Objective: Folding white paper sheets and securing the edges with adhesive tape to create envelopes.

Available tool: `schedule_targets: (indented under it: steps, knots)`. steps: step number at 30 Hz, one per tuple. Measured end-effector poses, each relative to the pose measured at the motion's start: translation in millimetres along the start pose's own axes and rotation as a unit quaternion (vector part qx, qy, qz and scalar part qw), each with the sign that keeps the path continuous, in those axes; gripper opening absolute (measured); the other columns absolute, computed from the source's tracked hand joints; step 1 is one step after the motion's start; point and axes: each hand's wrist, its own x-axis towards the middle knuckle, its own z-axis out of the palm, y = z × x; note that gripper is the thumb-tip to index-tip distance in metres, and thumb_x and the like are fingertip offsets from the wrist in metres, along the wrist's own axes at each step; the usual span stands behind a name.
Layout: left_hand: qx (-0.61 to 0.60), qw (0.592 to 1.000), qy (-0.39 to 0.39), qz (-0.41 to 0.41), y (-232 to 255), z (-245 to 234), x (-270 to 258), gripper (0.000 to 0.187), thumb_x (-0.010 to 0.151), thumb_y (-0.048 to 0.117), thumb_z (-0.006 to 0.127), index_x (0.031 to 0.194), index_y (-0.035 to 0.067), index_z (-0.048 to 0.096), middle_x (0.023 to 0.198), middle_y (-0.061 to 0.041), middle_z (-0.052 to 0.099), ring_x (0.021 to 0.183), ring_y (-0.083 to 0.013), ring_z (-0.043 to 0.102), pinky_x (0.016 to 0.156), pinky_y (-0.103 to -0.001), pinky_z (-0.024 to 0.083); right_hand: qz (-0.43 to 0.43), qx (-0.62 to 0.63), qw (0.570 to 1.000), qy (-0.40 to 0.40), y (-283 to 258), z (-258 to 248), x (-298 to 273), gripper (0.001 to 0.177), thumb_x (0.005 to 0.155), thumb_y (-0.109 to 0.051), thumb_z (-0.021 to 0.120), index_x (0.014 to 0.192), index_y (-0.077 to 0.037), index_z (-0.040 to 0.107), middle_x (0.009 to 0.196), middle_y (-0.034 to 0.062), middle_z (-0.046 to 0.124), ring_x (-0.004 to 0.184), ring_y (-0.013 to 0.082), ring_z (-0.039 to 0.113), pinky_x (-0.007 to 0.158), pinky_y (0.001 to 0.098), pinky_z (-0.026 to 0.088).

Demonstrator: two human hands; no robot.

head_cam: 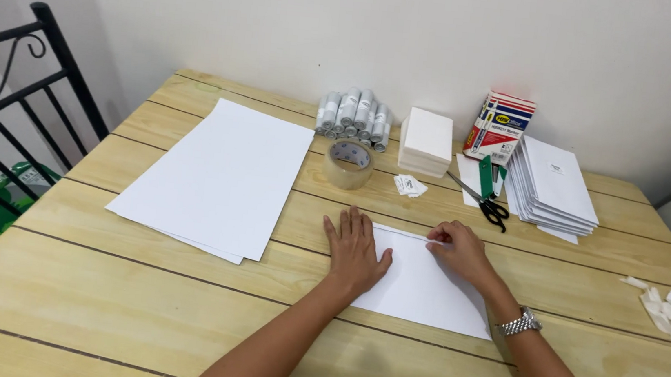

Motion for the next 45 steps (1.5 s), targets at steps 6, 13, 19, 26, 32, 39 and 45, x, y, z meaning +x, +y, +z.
schedule_targets:
  steps: [6, 13, 19, 26, 32, 39, 45]
  knots:
    - [-0.087, 0.989, 0.040, 0.111, -4, -18, 4, 0.063, 0.090, 0.045, 0.035, 0.139, 0.005, 0.032, 0.140, -0.017, 0.038, 0.133, -0.0358, 0.031, 0.102, -0.069, 0.007, -0.003, 0.035, 0.992, -0.123, 1, -10, 20, 0.028, 0.063, -0.025, 0.076, 0.087, -0.011, 0.069, 0.081, 0.0085, 0.067, 0.083, 0.0256, 0.065, 0.076, 0.0408, 0.050]
    - [-0.069, 0.986, 0.036, 0.149, -3, 8, 20, 0.036, 0.088, 0.034, 0.054, 0.115, 0.011, 0.060, 0.106, -0.007, 0.060, 0.107, -0.0246, 0.055, 0.104, -0.067, 0.011, -0.018, 0.066, 0.976, -0.207, -10, -11, 7, 0.038, 0.057, -0.020, 0.083, 0.091, -0.010, 0.068, 0.071, 0.0005, 0.066, 0.070, 0.0160, 0.063, 0.067, 0.0276, 0.050]
    - [-0.172, 0.974, -0.040, 0.143, -6, 11, 31, 0.010, 0.075, 0.033, 0.068, 0.076, 0.023, 0.065, 0.073, 0.008, 0.059, 0.082, -0.0154, 0.059, 0.102, -0.058, 0.020, -0.032, 0.035, 0.987, -0.155, -39, -22, -11, 0.022, 0.059, -0.022, 0.080, 0.078, -0.014, 0.074, 0.075, 0.0041, 0.069, 0.084, 0.0236, 0.066, 0.079, 0.0345, 0.049]
    - [-0.213, 0.966, -0.009, 0.148, 2, 4, 26, 0.007, 0.074, 0.020, 0.066, 0.069, 0.017, 0.063, 0.066, 0.003, 0.061, 0.071, -0.0205, 0.064, 0.097, -0.053, 0.026, -0.095, 0.098, 0.988, -0.070, -55, -19, -20, 0.012, 0.067, -0.020, 0.076, 0.078, -0.015, 0.075, 0.074, 0.0015, 0.074, 0.082, 0.0194, 0.069, 0.082, 0.0341, 0.047]
    - [-0.213, 0.967, -0.009, 0.141, -3, -6, 24, 0.004, 0.074, 0.020, 0.066, 0.072, 0.017, 0.064, 0.070, 0.001, 0.064, 0.076, -0.0223, 0.065, 0.099, -0.056, 0.023, -0.108, -0.004, 0.994, -0.030, -49, -46, -38, 0.010, 0.074, -0.030, 0.070, 0.082, -0.024, 0.071, 0.079, -0.0080, 0.074, 0.090, 0.0143, 0.067, 0.094, 0.0394, 0.031]
    - [-0.237, 0.967, -0.011, 0.092, -19, -35, 9, 0.004, 0.074, 0.021, 0.067, 0.073, 0.018, 0.067, 0.070, 0.001, 0.065, 0.077, -0.0229, 0.065, 0.098, -0.052, 0.026, -0.030, 0.011, 0.995, 0.097, 82, -61, -20, 0.012, 0.080, -0.023, 0.068, 0.090, -0.018, 0.071, 0.086, -0.0010, 0.073, 0.090, 0.0156, 0.068, 0.088, 0.0346, 0.046]
    - [-0.307, 0.948, -0.039, 0.067, -8, -52, -5, 0.008, 0.076, 0.026, 0.066, 0.078, 0.019, 0.070, 0.074, 0.000, 0.068, 0.082, -0.0242, 0.067, 0.088, -0.044, 0.038, 0.001, 0.458, 0.889, 0.023, 51, -28, -30, 0.023, 0.085, -0.012, 0.062, 0.105, -0.002, 0.065, 0.082, 0.0049, 0.067, 0.075, 0.0144, 0.064, 0.078, 0.0274, 0.050]
